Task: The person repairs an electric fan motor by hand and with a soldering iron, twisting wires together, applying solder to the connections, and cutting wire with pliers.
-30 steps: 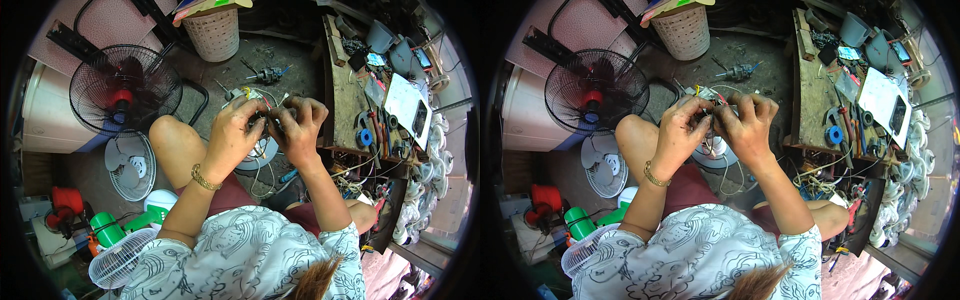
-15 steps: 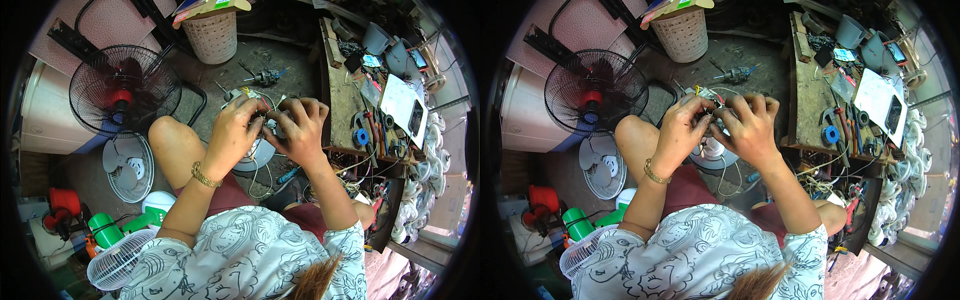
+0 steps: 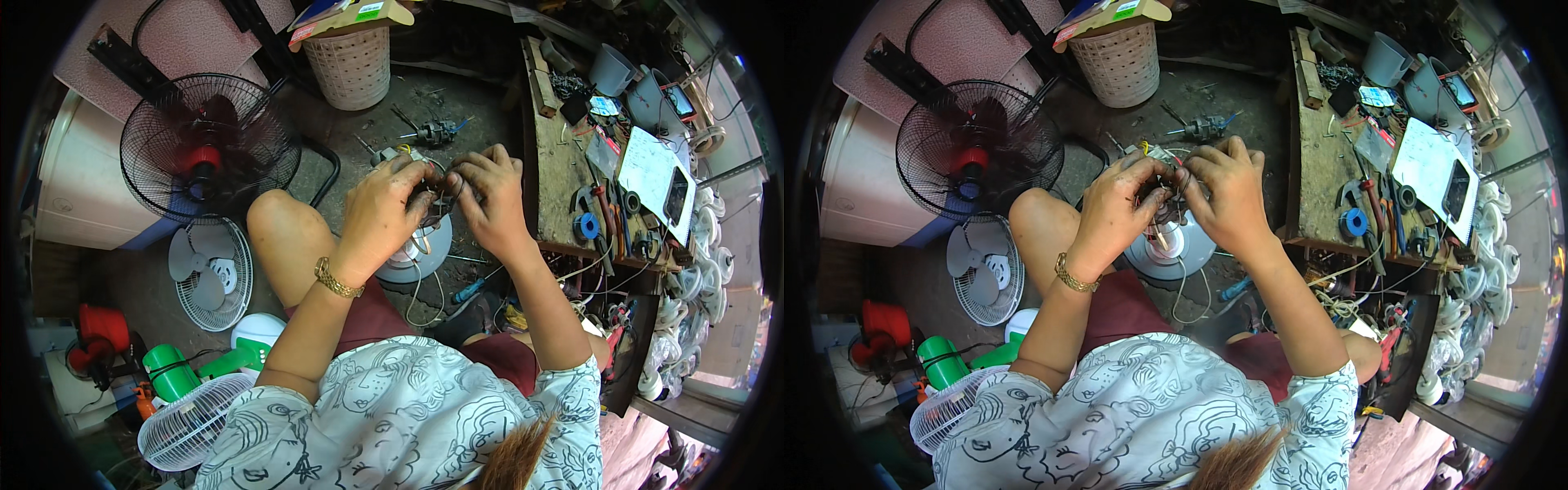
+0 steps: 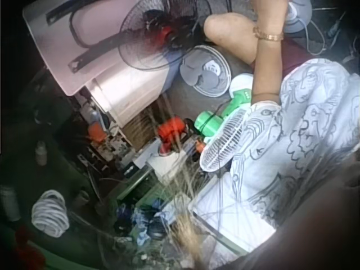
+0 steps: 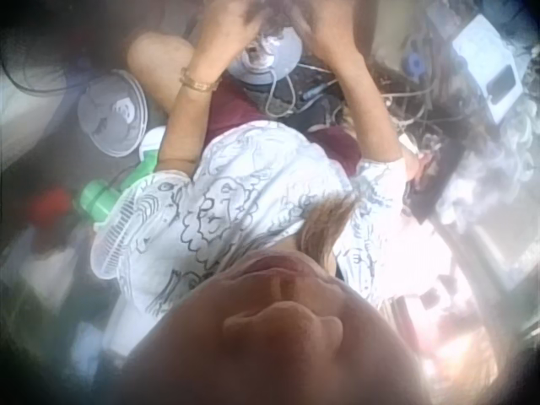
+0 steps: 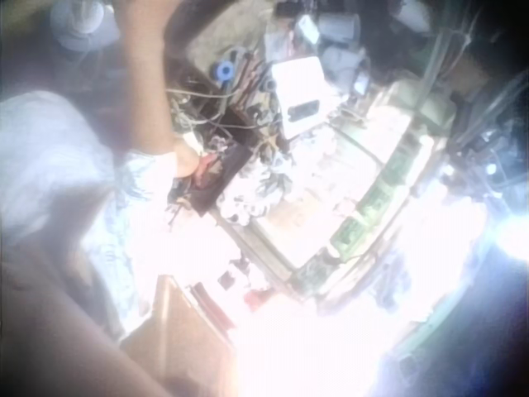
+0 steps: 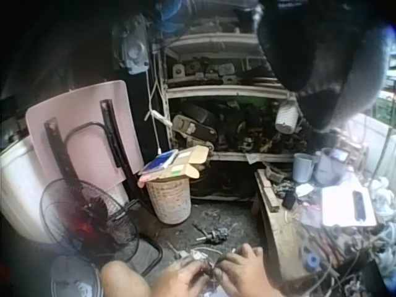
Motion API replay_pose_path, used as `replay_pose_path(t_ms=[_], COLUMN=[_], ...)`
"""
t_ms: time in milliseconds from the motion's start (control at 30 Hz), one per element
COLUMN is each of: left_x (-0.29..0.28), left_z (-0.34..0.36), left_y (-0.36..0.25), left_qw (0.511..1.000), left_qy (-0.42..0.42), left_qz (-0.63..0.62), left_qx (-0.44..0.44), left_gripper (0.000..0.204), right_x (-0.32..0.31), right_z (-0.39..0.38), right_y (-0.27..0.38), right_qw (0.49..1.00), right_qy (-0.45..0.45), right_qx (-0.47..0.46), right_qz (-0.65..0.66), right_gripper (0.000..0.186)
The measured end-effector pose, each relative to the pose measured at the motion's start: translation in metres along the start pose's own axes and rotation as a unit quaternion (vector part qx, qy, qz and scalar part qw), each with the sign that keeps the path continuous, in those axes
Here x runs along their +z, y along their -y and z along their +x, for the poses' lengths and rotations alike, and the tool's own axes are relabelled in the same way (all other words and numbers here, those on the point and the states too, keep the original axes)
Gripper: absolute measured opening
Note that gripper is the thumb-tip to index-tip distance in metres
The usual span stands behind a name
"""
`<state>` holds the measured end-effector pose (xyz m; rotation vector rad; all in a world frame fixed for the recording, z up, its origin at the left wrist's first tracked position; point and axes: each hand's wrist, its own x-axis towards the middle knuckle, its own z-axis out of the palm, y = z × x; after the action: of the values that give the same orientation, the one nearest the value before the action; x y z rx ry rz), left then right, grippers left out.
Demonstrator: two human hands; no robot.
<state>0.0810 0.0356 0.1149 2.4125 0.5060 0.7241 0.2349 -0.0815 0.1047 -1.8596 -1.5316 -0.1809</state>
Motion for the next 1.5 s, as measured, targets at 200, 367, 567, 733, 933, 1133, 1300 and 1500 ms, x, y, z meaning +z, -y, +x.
replay_pose_path(t_ms=[200, 367, 567, 733, 933, 1133, 1300, 1500], left_x=[0.001, 0.003, 0.009, 0.012, 0.015, 0.016, 0.019, 0.026], left_z=[0.000, 0.000, -0.005, -0.006, -0.006, -0.002, -0.001, -0.007], left_y=[-0.003, -0.007, -0.001, -0.001, 0.003, 0.006, 0.012, 0.015], left_qw=[0.999, 0.989, 0.982, 0.975, 0.966, 0.966, 0.974, 0.984], left_qy=[-0.040, -0.095, -0.118, -0.148, -0.144, -0.147, -0.157, -0.158], left_qz=[0.022, 0.091, 0.110, 0.126, 0.156, 0.142, 0.092, -0.039], left_qx=[0.023, 0.062, 0.097, 0.111, 0.150, 0.158, 0.138, 0.065], left_gripper=[0.023, 0.024, 0.016, 0.014, 0.014, 0.014, 0.015, 0.013], right_x=[0.008, 0.011, 0.011, 0.010, 0.015, 0.013, 0.020, 0.027], right_z=[0.007, 0.008, 0.005, 0.002, -0.001, 0.000, -0.009, -0.020], right_y=[-0.010, -0.015, -0.009, -0.001, -0.008, -0.004, 0.001, 0.015], right_qw=[0.965, 0.939, 0.975, 0.947, 0.904, 0.918, 0.953, 0.937], right_qy=[0.027, 0.034, -0.029, -0.012, 0.001, -0.010, -0.057, -0.151], right_qx=[0.135, 0.172, 0.104, 0.176, 0.233, 0.215, 0.171, 0.145], right_qz=[0.225, 0.295, 0.194, 0.268, 0.359, 0.333, 0.244, 0.279], right_gripper=[0.022, 0.024, 0.023, 0.023, 0.024, 0.022, 0.015, 0.008])
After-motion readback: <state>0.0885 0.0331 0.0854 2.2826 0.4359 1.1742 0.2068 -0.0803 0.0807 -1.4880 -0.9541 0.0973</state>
